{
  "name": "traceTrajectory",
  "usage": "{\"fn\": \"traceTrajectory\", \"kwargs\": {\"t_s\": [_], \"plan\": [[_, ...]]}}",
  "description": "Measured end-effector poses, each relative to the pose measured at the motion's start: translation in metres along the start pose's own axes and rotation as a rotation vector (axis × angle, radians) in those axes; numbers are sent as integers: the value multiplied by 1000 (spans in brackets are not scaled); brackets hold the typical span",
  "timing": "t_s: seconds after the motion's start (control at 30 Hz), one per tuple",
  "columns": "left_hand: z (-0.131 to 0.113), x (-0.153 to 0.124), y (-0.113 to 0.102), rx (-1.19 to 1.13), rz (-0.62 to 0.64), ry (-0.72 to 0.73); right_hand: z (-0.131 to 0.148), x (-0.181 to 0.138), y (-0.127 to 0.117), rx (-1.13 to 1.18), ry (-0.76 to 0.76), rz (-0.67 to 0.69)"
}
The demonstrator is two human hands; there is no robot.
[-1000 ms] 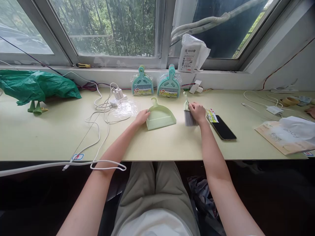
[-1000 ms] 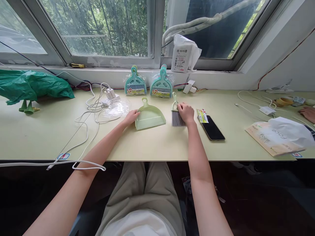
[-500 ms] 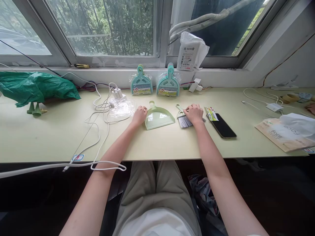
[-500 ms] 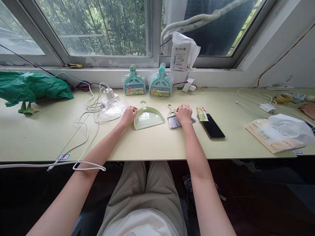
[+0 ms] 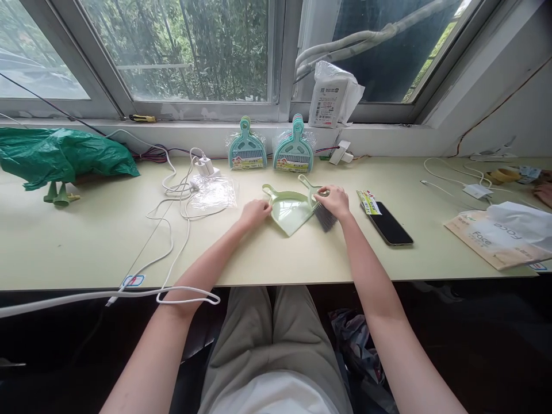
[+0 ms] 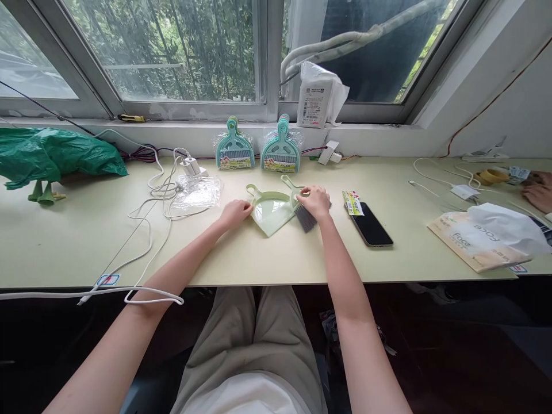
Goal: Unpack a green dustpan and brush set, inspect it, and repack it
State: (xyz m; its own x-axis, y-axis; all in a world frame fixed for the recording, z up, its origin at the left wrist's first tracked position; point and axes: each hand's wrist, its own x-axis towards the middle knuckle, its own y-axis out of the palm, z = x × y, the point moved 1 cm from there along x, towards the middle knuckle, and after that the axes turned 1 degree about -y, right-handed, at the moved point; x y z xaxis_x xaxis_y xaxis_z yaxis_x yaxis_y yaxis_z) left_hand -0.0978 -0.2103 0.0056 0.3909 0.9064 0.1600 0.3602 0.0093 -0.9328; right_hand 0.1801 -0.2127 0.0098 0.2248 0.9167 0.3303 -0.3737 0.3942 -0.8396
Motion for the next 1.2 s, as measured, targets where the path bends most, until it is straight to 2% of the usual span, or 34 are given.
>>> {"fn": "traceTrajectory", "kwargs": {"t_s": [0.1,0.17,0.23,0.33,0.4,0.57,0.8,0.93,1.03,1.2], "plan": [[-28,-10,8,-92,62,347,20,-8,5,13,-157,64],[-40,-15,10,-78,17,568,30,-14,9,4,-239,114],[-41,-16,7,21,-91,674,36,-18,12,13,-298,146],[-24,-9,0,159,-252,641,37,-20,14,52,-365,181],[-9,-3,-2,182,-294,596,37,-20,15,83,-396,193],[9,5,5,195,-210,611,37,-19,24,171,-470,200],[8,4,9,282,-217,652,35,-16,27,208,-486,220],[5,4,8,272,-131,642,38,-17,24,196,-461,242],[3,4,7,225,-78,598,39,-16,24,198,-454,242],[0,5,5,88,-92,572,40,-15,22,199,-456,250]]}}
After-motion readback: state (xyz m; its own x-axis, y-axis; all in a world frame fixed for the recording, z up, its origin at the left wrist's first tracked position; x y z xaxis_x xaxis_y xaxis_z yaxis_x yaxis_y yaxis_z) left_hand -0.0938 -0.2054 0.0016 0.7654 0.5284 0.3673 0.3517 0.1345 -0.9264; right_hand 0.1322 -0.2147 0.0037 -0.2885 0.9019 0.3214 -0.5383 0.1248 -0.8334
